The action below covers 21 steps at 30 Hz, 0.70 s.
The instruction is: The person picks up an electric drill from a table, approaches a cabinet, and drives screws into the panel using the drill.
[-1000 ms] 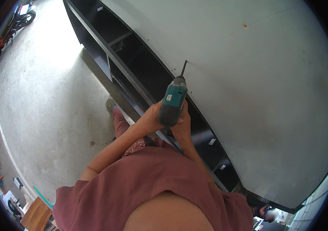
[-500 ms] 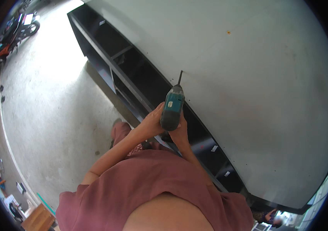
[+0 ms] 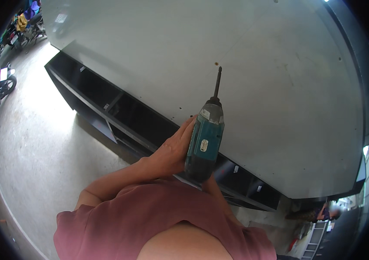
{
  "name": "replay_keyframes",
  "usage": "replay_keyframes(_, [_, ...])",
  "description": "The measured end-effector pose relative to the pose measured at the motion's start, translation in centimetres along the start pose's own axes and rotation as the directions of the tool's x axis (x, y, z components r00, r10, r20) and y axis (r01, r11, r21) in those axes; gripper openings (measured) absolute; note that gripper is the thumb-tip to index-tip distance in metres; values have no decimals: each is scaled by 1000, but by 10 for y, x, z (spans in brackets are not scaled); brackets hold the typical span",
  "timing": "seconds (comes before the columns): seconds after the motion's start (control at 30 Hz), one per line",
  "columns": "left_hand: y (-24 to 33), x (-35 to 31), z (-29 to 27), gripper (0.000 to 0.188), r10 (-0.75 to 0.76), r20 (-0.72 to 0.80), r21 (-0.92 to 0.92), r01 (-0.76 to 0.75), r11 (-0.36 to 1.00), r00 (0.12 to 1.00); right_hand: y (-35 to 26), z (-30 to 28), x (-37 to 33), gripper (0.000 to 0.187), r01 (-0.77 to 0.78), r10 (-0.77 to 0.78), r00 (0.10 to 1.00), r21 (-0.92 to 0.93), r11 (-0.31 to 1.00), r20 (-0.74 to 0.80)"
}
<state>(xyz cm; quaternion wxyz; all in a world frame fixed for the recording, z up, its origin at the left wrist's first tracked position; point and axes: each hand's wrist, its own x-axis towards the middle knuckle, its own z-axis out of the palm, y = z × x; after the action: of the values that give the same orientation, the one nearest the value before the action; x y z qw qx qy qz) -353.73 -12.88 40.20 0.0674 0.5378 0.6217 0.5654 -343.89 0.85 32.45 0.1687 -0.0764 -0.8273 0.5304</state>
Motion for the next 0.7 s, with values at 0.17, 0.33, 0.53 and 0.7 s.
replay_keyframes(0.17, [-8, 7, -14, 88, 90, -3, -50, -90, 995, 996, -16, 8, 7, 45, 32, -32, 999, 5, 999, -37])
replay_keyframes(0.33, [-13, 7, -26, 84, 103, 25, -41, -102, 994, 994, -24, 26, -8, 46, 29, -28, 999, 23, 999, -46])
replay_keyframes(0.53, [-24, 8, -34, 82, 94, 54, -57, -91, 994, 994, -33, 33, 1, 47, 34, -29, 997, 64, 997, -66])
replay_keyframes(0.7, [-27, 7, -37, 89, 58, 99, -36, -55, 998, 993, -41, 45, 4, 47, 50, -43, 996, 93, 994, -76])
